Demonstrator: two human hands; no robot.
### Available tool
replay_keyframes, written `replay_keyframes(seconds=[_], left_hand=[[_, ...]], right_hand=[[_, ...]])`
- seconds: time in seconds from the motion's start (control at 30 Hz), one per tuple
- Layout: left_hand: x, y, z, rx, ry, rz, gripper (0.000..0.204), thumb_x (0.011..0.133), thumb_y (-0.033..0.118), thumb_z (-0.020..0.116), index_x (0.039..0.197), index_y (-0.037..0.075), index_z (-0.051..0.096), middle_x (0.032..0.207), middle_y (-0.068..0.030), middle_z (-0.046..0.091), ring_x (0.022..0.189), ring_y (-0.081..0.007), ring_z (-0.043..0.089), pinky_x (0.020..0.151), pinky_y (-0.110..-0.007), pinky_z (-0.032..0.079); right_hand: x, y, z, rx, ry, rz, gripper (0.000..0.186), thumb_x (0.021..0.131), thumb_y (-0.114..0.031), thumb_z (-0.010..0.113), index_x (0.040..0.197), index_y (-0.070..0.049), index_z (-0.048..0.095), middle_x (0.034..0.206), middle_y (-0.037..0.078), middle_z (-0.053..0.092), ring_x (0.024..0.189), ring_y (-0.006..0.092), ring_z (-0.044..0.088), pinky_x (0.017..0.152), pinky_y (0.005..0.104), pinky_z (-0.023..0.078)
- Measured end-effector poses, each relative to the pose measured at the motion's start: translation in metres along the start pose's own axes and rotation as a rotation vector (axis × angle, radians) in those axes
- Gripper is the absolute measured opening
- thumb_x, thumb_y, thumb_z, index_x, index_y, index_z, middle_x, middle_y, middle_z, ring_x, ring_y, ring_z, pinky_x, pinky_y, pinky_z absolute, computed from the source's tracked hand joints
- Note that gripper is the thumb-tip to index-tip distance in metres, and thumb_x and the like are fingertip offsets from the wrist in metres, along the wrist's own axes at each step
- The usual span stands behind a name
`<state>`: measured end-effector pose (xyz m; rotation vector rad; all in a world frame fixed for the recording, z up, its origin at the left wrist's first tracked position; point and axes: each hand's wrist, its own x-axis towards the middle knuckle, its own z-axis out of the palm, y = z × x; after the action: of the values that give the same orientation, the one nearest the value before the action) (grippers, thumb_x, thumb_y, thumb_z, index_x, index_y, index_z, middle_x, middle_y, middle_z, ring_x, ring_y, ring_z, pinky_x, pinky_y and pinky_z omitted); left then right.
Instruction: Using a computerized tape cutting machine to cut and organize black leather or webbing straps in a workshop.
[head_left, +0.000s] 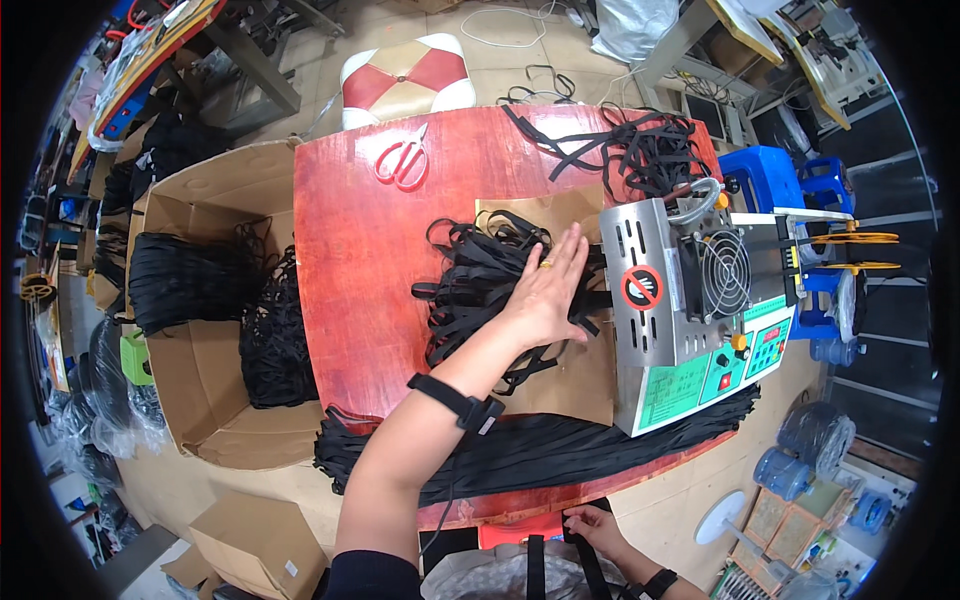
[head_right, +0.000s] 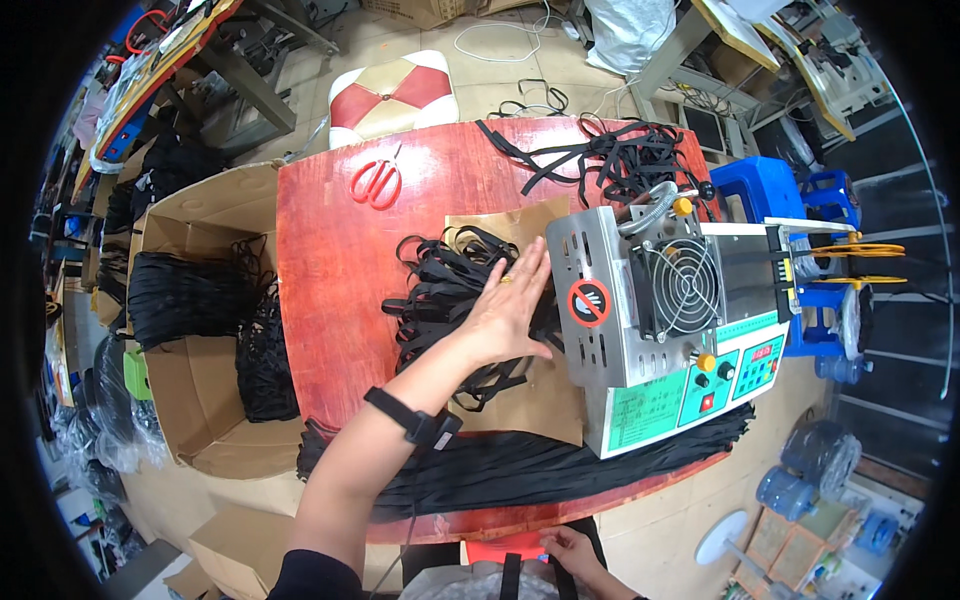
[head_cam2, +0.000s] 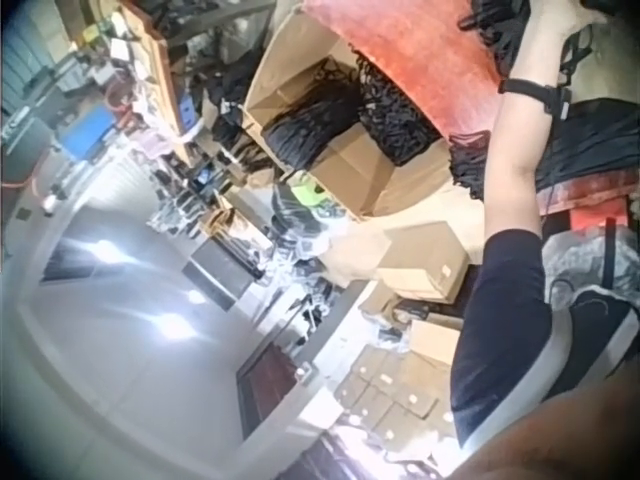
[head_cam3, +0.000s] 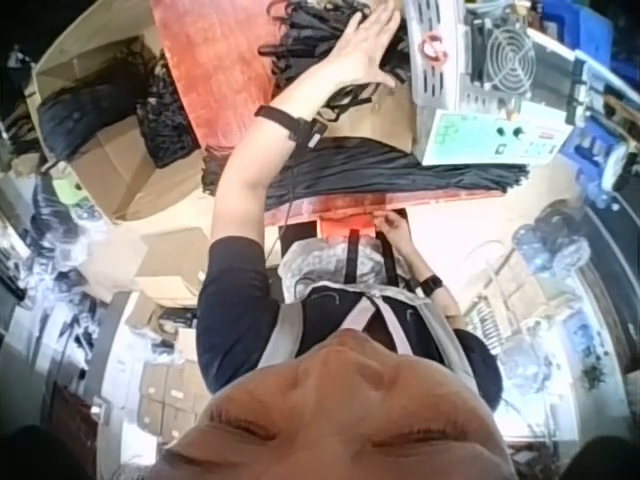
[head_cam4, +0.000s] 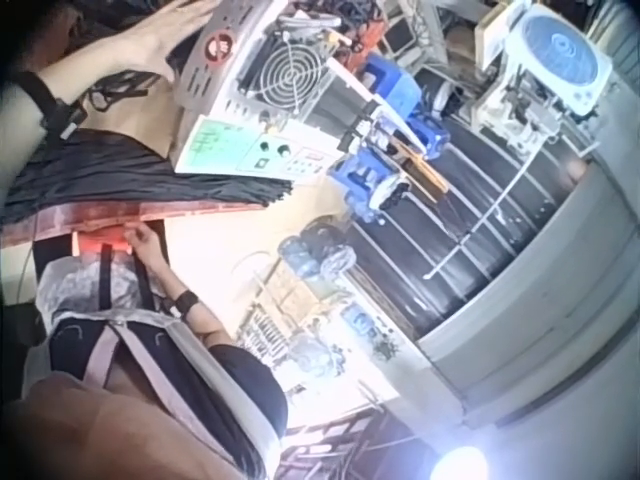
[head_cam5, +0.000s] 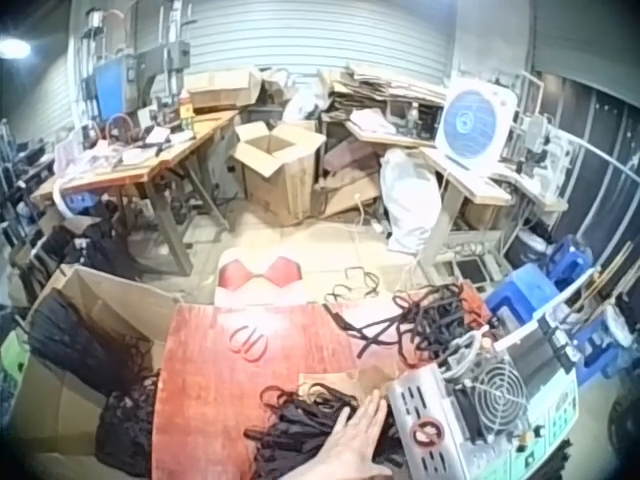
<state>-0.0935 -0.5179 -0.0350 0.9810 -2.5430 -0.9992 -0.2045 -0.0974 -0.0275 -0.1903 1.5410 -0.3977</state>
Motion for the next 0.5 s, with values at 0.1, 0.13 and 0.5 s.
replay_keyframes(seconds=[0.1,0.13,0.5], left_hand=[[0.009,-0.004,0.020,0.066,0.054,0.071,0.115,0.056,0.029,0.083,0.142,-0.001,0.013,0.147,-0.0224,0.015,0.135,-0.0325,0.024,0.109,-0.045,0.022],[0.012,-0.005,0.026,0.089,0.042,0.007,0.113,0.057,0.026,0.082,0.142,-0.002,0.012,0.145,-0.0222,0.019,0.131,-0.0328,0.030,0.106,-0.044,0.025],[-0.053,-0.046,0.051,0.345,0.116,-0.163,0.017,0.064,0.010,0.067,0.078,0.004,0.060,0.086,-0.0122,0.057,0.088,-0.0265,0.055,0.077,-0.038,0.037]], right_hand=[[0.001,0.001,0.000,-0.018,-0.011,-0.015,0.022,0.086,-0.011,0.064,0.105,-0.001,0.062,0.085,0.000,0.063,0.075,0.0048,0.056,0.069,0.0191,0.046],[0.001,0.001,0.000,-0.008,-0.007,-0.019,0.023,0.085,-0.011,0.064,0.105,-0.001,0.062,0.085,-0.001,0.062,0.075,0.0046,0.056,0.069,0.0189,0.046],[0.004,0.001,0.009,-0.090,-0.010,-0.075,0.024,0.087,-0.008,0.060,0.110,0.001,0.058,0.083,0.001,0.061,0.074,0.0070,0.058,0.071,0.0201,0.047]])
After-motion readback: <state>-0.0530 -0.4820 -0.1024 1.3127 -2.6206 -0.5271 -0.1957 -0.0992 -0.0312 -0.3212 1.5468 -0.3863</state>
